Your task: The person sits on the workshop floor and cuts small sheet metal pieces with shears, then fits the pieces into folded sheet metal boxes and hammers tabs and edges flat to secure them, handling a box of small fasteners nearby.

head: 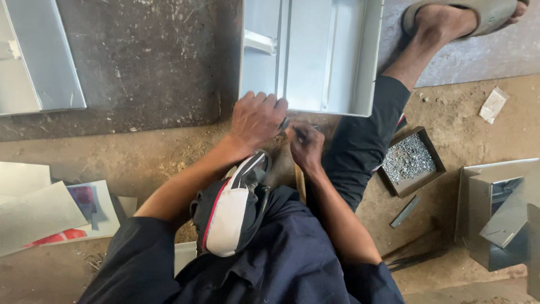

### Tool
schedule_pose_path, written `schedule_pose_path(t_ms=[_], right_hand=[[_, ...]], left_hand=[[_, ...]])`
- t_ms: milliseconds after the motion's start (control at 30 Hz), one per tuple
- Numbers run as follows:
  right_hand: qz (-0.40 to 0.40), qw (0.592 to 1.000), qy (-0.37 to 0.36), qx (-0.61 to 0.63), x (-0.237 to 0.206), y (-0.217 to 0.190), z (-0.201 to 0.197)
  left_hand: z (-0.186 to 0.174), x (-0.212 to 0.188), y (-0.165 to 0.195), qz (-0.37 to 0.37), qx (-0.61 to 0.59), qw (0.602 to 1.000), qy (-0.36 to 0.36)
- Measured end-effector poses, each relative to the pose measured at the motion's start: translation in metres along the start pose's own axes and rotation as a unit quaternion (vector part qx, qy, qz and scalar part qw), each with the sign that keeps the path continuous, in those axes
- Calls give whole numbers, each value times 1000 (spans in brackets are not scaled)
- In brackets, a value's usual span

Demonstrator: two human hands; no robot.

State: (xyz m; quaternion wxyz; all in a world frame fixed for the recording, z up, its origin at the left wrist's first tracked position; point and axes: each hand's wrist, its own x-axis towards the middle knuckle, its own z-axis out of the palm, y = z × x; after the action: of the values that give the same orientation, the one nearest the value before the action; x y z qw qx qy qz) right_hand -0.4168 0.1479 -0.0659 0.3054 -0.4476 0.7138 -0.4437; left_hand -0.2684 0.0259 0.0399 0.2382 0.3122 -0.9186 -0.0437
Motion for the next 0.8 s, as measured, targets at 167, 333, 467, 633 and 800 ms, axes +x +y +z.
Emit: schedule_pose_path(t_ms=[167,333,467,633,800], right_hand=[[-233,945,115,-197,84,-2,30],[-157,954,130,-220,144,-14,41],[34,993,75,-81,73,-4,3],[-187,960,-50,-200,-48,20,-26],[135,950,-225,-168,-76,-7,-78]], left_hand=[[-53,70,-15,-12,-18,1000,17],[-79,122,-32,24,-52,995,82],[-63,77,-15,-28,-16,999,-22],[-11,-9,10,4,-17,1000,-21],[14,-31,3,11,5,1000,-26]])
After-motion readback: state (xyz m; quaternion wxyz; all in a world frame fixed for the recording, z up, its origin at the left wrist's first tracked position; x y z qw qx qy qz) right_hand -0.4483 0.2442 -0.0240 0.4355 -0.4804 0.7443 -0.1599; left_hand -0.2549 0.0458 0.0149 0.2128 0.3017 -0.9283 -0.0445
